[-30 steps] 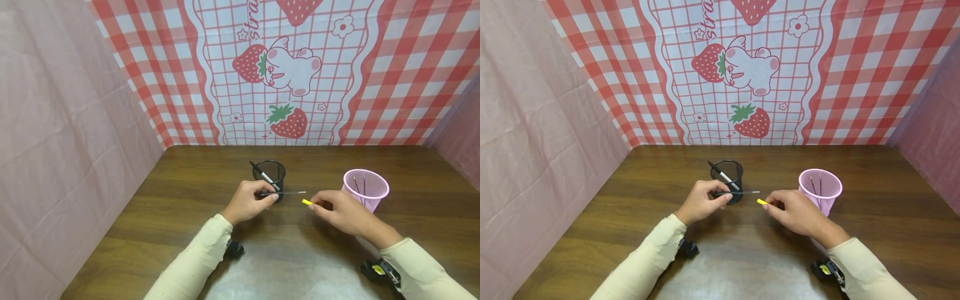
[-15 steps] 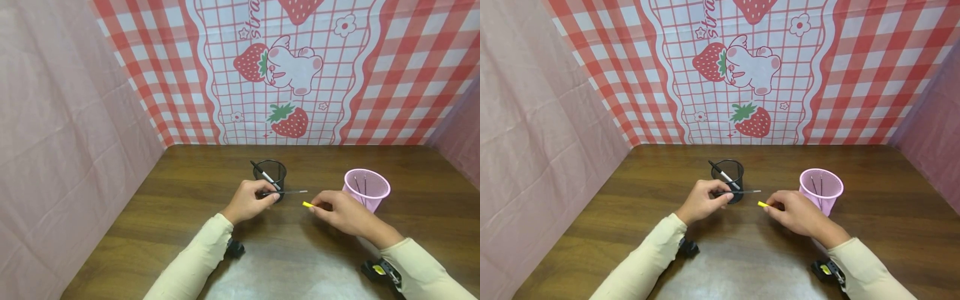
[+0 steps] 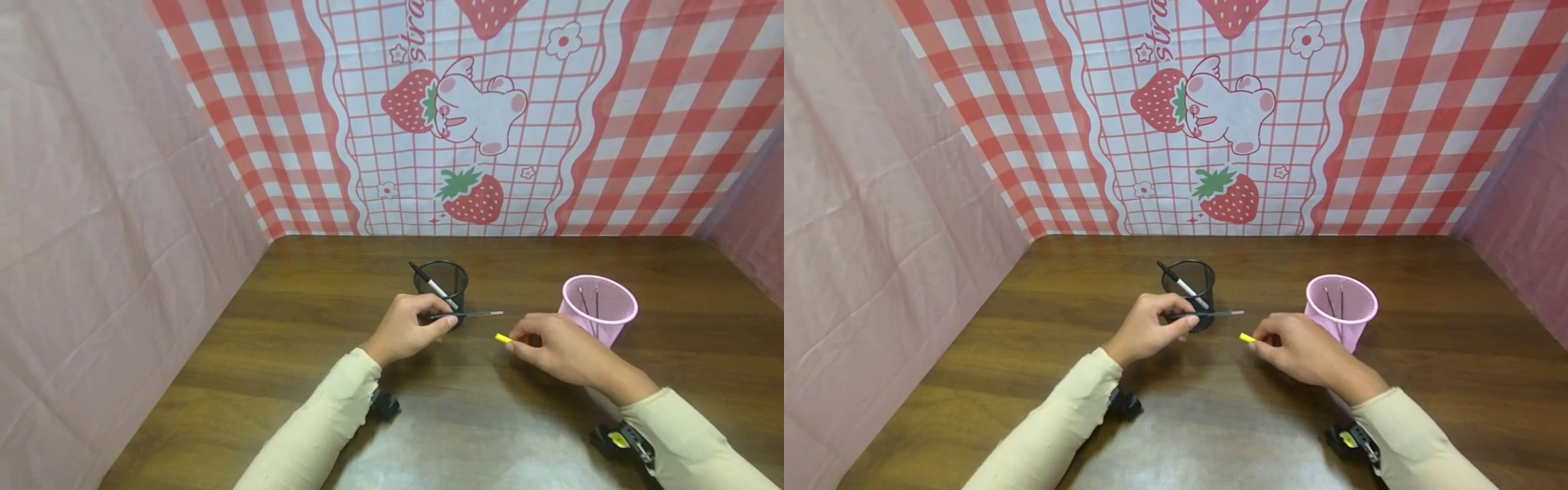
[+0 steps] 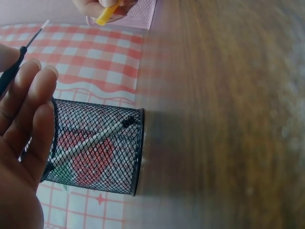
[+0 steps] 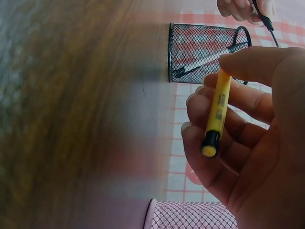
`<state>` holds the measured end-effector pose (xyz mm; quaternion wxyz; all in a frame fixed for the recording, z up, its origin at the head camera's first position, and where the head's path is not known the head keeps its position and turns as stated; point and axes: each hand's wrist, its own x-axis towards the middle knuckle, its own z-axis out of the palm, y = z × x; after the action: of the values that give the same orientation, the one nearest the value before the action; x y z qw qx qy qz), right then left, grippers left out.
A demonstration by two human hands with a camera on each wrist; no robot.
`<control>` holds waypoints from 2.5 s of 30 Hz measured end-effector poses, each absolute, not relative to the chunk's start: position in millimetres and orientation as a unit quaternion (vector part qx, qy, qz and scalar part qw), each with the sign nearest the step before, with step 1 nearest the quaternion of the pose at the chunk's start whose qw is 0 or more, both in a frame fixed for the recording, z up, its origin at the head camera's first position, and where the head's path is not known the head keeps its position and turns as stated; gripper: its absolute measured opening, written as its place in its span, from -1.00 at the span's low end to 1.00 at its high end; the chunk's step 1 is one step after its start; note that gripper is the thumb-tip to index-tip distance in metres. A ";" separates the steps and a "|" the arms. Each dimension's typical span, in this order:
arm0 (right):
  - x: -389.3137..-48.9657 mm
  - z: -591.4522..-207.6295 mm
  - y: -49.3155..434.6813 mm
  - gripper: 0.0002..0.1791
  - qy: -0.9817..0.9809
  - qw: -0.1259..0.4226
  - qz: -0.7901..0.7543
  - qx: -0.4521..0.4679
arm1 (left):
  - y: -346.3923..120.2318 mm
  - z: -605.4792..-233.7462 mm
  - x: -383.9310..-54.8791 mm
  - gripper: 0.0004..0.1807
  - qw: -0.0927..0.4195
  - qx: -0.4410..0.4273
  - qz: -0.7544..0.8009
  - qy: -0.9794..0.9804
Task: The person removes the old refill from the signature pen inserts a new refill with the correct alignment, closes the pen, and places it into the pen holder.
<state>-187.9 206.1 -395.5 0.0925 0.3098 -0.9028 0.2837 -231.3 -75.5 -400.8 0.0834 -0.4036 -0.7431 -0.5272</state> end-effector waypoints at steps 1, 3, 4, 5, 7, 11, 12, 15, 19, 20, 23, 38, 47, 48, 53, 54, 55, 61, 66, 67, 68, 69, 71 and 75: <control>-188.1 -395.6 206.4 -0.93 -0.903 0.090 0.282 0.310 | -75.4 -400.9 -231.5 -0.93 0.083 -0.404 -0.527 -0.743; -188.6 -395.9 207.0 -0.95 -0.905 0.082 0.278 0.311 | -75.1 -401.0 -231.7 -0.93 0.080 -0.404 -0.527 -0.743; -188.6 -395.9 207.4 -0.95 -0.906 0.076 0.275 0.312 | -75.0 -401.0 -231.8 -0.93 0.079 -0.404 -0.527 -0.744; -188.7 -395.9 207.7 -0.95 -0.907 0.071 0.272 0.312 | -75.0 -401.0 -231.9 -0.93 0.078 -0.404 -0.527 -0.744; -188.6 -396.0 208.3 -0.95 -0.908 0.060 0.266 0.317 | -75.0 -400.9 -232.0 -0.93 0.075 -0.404 -0.526 -0.745; -188.2 -396.6 209.5 -0.93 -0.906 0.052 0.256 0.332 | -75.8 -401.0 -231.6 -0.94 0.069 -0.402 -0.523 -0.748; -188.1 -396.8 209.6 -0.93 -0.906 0.052 0.254 0.335 | -76.0 -401.3 -231.6 -0.94 0.068 -0.402 -0.523 -0.749; -188.1 -398.2 210.4 -0.93 -0.905 0.053 0.249 0.340 | -76.1 -401.3 -231.3 -0.94 0.066 -0.401 -0.521 -0.751; -188.1 -400.1 211.2 -0.94 -0.905 0.052 0.242 0.347 | -76.1 -401.2 -230.8 -0.95 0.062 -0.400 -0.518 -0.754; -188.0 -400.4 211.3 -0.93 -0.905 0.051 0.239 0.349 | -76.0 -401.0 -230.5 -0.95 0.061 -0.399 -0.518 -0.754; -187.9 -400.2 211.6 -0.94 -0.906 0.051 0.231 0.351 | -76.1 -400.3 -229.9 -0.94 0.061 -0.399 -0.518 -0.754; -187.8 -397.7 212.9 -0.95 -0.916 0.048 0.209 0.339 | -75.8 -399.0 -230.1 -0.92 0.052 -0.398 -0.517 -0.756; -187.1 -397.4 211.6 -0.96 -0.921 0.048 0.194 0.335 | -76.1 -399.1 -230.3 -0.92 0.049 -0.400 -0.516 -0.756; -187.0 -397.4 211.6 -0.95 -0.921 0.048 0.193 0.335 | -76.2 -399.3 -230.2 -0.91 0.047 -0.400 -0.517 -0.756; -187.2 -398.2 211.7 -0.95 -0.921 0.047 0.194 0.336 | -75.9 -399.8 -229.7 -0.91 0.043 -0.400 -0.520 -0.754; -187.4 -398.3 211.9 -0.95 -0.921 0.047 0.193 0.335 | -75.6 -399.7 -229.7 -0.91 0.044 -0.400 -0.520 -0.754; -187.6 -398.6 212.0 -0.95 -0.921 0.046 0.193 0.336 | -75.5 -399.6 -229.7 -0.91 0.044 -0.400 -0.519 -0.754; -188.1 -399.8 212.6 -0.93 -0.919 0.051 0.191 0.340 | -75.3 -399.9 -230.0 -0.91 0.042 -0.398 -0.518 -0.756; -188.3 -400.6 212.4 -0.93 -0.918 0.056 0.193 0.342 | -75.7 -400.0 -229.5 -0.89 0.038 -0.397 -0.519 -0.756; -188.3 -400.6 212.4 -0.93 -0.918 0.055 0.192 0.342 | -75.8 -400.1 -229.5 -0.89 0.038 -0.397 -0.520 -0.756; -188.4 -400.6 212.3 -0.93 -0.918 0.055 0.192 0.342 | -75.7 -400.1 -229.4 -0.89 0.038 -0.397 -0.520 -0.756; -188.7 -400.5 212.2 -0.93 -0.919 0.055 0.191 0.342 | -75.7 -400.3 -229.6 -0.89 0.039 -0.396 -0.520 -0.755; -189.0 -400.1 211.9 -0.94 -0.919 0.056 0.189 0.342 | -75.5 -400.3 -229.8 -0.90 0.039 -0.395 -0.520 -0.756; -189.0 -398.8 211.1 -0.96 -0.920 0.060 0.186 0.339 | -75.4 -400.4 -230.4 -0.91 0.039 -0.393 -0.519 -0.758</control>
<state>-189.0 211.1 -398.8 0.0601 0.3389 -0.9203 0.1859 -230.4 -75.4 -400.4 0.0388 -0.3933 -0.7582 -0.5187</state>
